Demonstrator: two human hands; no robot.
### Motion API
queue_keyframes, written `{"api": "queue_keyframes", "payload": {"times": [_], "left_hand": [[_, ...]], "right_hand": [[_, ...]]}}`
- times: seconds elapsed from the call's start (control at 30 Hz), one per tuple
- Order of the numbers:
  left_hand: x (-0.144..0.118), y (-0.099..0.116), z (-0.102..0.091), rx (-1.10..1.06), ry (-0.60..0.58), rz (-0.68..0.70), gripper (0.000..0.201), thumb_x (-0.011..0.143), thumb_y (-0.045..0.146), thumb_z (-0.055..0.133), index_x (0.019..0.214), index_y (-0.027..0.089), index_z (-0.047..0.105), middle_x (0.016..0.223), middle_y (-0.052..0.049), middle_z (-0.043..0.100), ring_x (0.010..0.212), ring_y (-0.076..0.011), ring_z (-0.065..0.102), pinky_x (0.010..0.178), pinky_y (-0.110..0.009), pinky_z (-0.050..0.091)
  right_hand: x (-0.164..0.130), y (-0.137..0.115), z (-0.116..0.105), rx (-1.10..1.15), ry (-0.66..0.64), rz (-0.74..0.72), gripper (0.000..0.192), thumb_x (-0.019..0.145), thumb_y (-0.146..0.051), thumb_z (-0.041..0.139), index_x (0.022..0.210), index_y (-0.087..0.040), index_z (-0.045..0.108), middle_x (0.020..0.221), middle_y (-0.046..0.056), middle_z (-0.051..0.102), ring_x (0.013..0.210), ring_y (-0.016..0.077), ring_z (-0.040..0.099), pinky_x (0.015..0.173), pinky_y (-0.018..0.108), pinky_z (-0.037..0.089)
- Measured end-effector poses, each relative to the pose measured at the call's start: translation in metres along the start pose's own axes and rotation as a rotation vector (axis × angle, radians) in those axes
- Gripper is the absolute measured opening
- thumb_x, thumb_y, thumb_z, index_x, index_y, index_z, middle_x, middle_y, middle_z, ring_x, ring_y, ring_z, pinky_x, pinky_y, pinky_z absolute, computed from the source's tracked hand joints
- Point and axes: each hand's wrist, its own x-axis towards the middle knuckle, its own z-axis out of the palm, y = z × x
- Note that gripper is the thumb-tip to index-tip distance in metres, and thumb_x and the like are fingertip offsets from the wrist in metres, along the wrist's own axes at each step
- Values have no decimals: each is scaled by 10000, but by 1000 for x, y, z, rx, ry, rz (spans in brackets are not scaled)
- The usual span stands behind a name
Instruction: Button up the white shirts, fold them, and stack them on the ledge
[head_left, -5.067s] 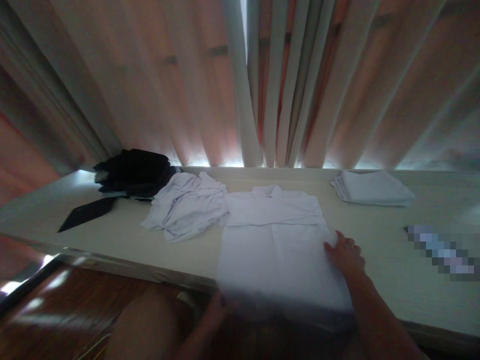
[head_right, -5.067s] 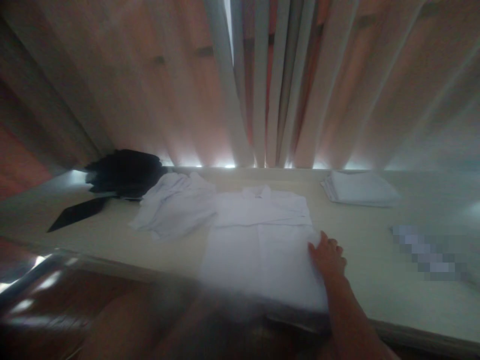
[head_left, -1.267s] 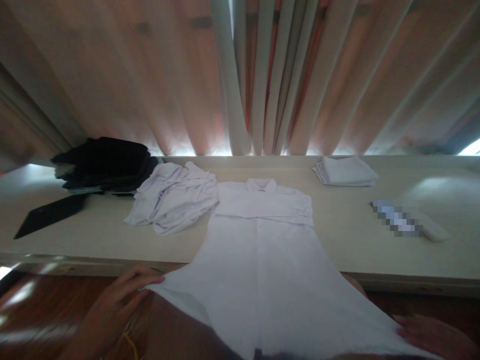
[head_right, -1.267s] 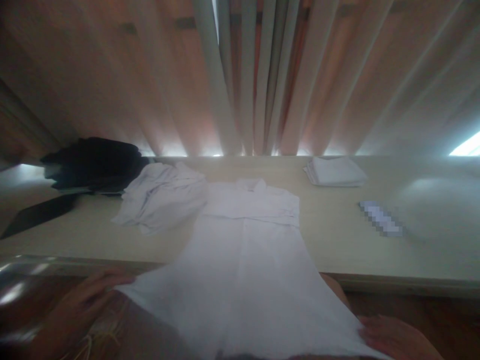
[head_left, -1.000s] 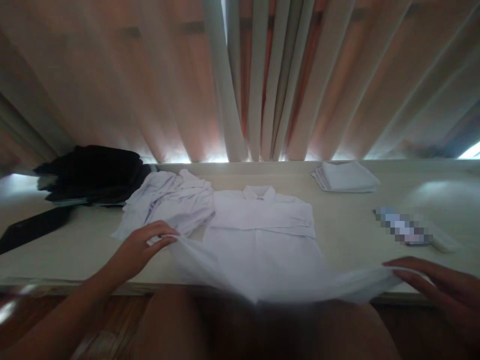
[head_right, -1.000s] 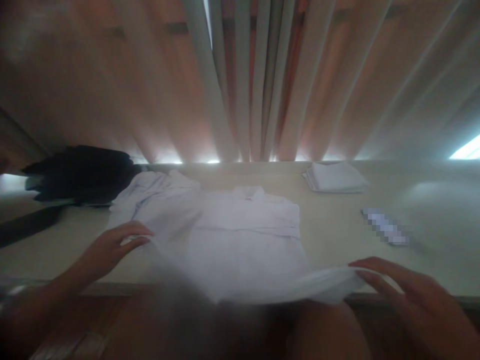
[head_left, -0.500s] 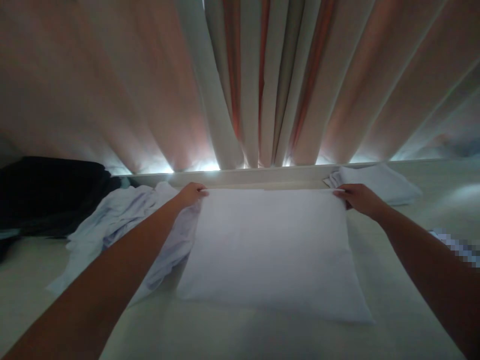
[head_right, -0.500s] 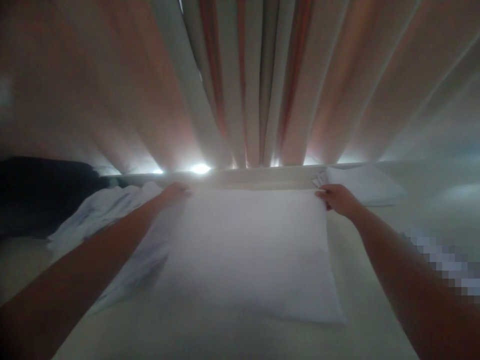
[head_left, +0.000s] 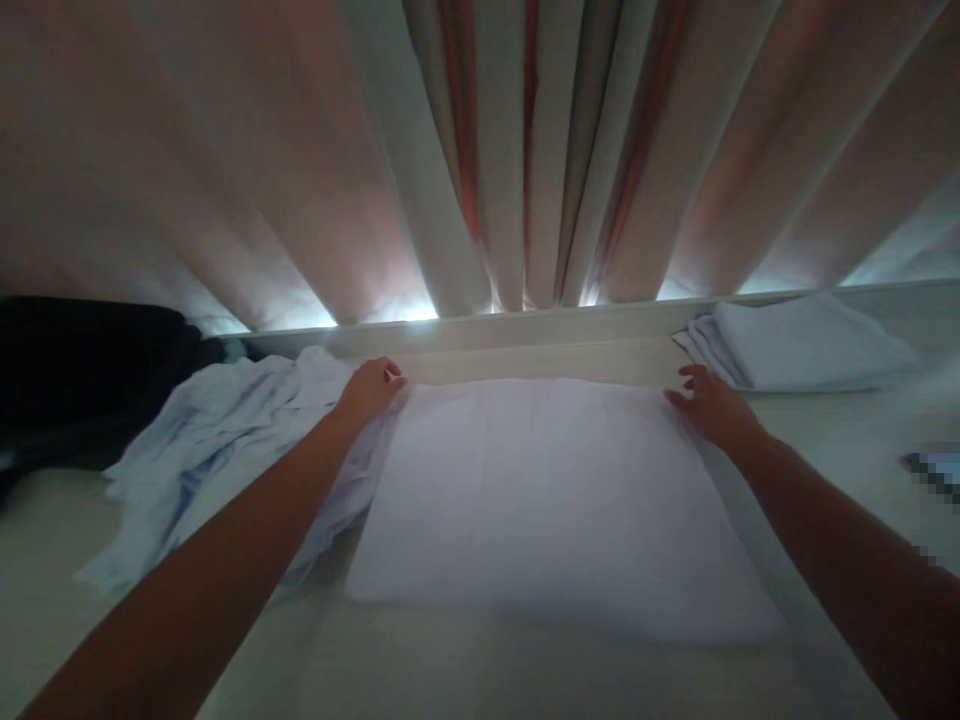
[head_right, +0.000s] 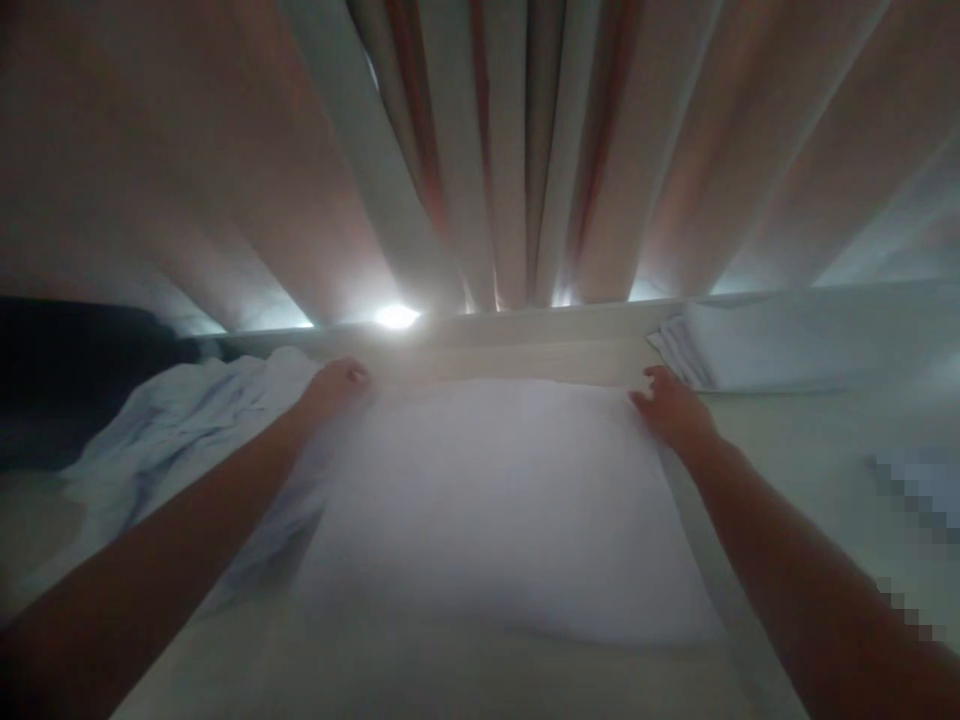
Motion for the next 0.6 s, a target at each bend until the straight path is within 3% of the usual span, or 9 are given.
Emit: {"api": "queue_keyframes", "payload": {"times": [0.03,0.13,0.23,0.3,0.43,0.6], "left_hand": [[-16,-2,-3,23,8,-20,314,801,478,649,854,169,660,892,-116,726,975,-272,659,849,-343,480],[-71,-10,0,82,-19,-84,376,758,551,670,779,176,655,938,-145,737,1077,-353,648,887,-388,471],[-113,-12,12,99,-39,-130,416,733,575,689,802,166,654,1021,-181,735,1109,-381,641,893,-408,468],[-129,-7,20,86,-43,-151,401,744,541,692,840,154,653,1053,-198,728,1107,-376,645,884,-404,473],[-146,12,26,12,-30,-160,273,779,356,667,939,136,645,1101,-200,717,1143,-341,636,892,-373,476],[-181,31,36,-123,-29,-167,293,740,230,660,1016,137,632,1122,-180,716,1146,-316,640,899,-350,486]], "right_hand": [[-24,-6,-1,-26,56,-30,495,921,-313,554,1359,-84,523,1292,251,611,1128,330,615,959,482,453],[-110,-31,10,-157,151,-352,483,952,-402,491,1350,-137,554,1454,216,505,1362,380,451,1093,559,371],[-189,-53,39,-202,87,-538,557,967,-472,460,1475,-244,473,1628,125,297,1502,400,211,1161,641,230],[-221,-59,59,-217,15,-560,589,960,-481,476,1519,-308,414,1652,107,237,1503,421,193,1147,691,192],[-236,-45,71,-213,-111,-566,607,960,-449,488,1544,-376,339,1649,83,239,1498,414,209,1148,702,166],[-240,-10,44,-166,-213,-606,603,979,-457,457,1552,-419,274,1652,50,216,1513,372,174,1167,668,177]]}}
